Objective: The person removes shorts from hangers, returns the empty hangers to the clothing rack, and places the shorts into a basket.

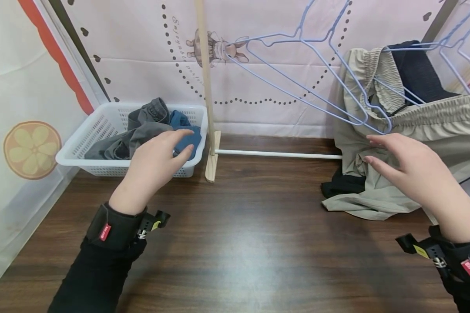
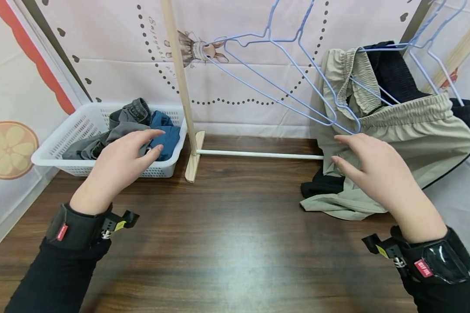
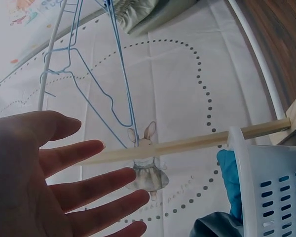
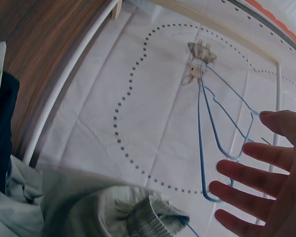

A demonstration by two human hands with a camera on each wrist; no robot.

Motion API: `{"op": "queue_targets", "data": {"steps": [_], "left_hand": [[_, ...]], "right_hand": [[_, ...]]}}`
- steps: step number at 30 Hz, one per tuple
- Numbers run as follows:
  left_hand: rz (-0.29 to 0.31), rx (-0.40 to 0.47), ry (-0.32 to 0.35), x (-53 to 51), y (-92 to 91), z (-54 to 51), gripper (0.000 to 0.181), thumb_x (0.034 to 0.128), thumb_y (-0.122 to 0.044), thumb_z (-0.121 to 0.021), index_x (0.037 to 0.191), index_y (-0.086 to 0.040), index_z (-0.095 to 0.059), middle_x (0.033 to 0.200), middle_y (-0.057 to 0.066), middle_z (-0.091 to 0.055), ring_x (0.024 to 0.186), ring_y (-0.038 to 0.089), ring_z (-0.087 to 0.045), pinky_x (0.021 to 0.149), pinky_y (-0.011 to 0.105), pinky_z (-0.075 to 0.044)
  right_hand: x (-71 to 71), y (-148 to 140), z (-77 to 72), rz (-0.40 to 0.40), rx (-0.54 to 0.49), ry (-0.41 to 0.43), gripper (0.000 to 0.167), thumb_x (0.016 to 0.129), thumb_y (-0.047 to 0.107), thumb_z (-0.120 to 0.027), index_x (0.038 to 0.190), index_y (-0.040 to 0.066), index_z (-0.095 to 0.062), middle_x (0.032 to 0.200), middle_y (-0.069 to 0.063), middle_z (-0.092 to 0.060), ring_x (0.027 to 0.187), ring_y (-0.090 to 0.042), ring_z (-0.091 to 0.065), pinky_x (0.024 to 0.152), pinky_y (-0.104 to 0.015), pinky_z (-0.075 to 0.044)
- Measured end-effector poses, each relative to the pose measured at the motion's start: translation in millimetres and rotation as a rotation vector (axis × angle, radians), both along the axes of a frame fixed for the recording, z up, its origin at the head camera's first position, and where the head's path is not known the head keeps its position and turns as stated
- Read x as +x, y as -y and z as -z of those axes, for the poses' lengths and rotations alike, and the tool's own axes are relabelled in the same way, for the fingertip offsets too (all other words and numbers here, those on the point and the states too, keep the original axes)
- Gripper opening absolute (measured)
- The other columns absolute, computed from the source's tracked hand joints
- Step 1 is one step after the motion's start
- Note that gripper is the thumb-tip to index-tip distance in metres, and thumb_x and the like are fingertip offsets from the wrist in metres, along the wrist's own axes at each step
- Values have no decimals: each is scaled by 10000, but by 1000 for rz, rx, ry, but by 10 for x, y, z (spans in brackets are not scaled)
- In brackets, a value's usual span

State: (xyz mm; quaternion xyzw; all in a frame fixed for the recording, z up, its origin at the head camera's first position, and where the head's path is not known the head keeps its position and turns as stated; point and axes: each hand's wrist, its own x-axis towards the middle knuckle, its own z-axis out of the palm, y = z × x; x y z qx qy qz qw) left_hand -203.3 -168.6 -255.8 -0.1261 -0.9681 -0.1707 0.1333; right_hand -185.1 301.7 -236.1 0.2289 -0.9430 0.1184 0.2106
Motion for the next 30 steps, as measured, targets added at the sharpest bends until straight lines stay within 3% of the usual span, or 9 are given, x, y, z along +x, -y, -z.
{"op": "queue_targets", "data": {"steps": [5,11,13,18,20,24,30], "left_hand": [[-4,-2,15,17,-5,10,445,1003,-325,-526,1406,-137,-507,1376,137,-538,1249,338,-499,945,564,-424],[-3,1,14,25,-6,26,433,997,-304,-540,1397,-140,-518,1362,125,-552,1245,325,-503,951,552,-423],[1,4,10,24,-10,28,427,995,-296,-544,1391,-138,-525,1355,120,-557,1245,316,-505,951,546,-425],[5,2,13,9,-14,30,423,995,-297,-541,1389,-142,-529,1354,113,-559,1247,308,-505,946,541,-429],[3,-3,16,3,-13,38,424,997,-302,-537,1390,-144,-528,1352,113,-561,1241,307,-509,936,539,-434],[4,-9,19,-3,-13,58,426,999,-311,-531,1392,-144,-528,1347,113,-565,1238,307,-512,927,536,-440],[2,-7,13,-9,-7,82,426,999,-310,-531,1390,-139,-531,1352,114,-563,1248,308,-506,938,537,-436]], "right_hand": [[58,-65,-20,53,-30,-83,390,923,129,-660,1282,2,-576,1184,-228,-592,1094,-426,-528,920,-562,-363],[86,-155,-20,128,-134,-196,369,940,146,-626,1273,-9,-592,1178,-240,-590,1075,-424,-520,978,-543,-357],[72,-197,-18,141,-174,-234,361,940,148,-616,1260,-20,-602,1155,-256,-596,1044,-430,-522,1023,-442,-362],[-13,-290,-11,188,-268,-298,362,932,146,-600,1231,-58,-614,1125,-304,-603,1005,-485,-526,1046,-320,-326],[-56,-324,-9,223,-293,-298,367,933,144,-589,1230,-71,-609,1133,-322,-592,1034,-510,-513,1061,-409,-321],[-132,-395,-11,277,-347,-282,377,928,113,-568,1228,-114,-584,1172,-358,-548,1154,-505,-458,1088,-474,-263],[-206,-459,-45,365,-465,-253,411,946,72,-515,1316,-108,-507,1351,-323,-454,1339,-369,-357,1133,-383,-192]]}}
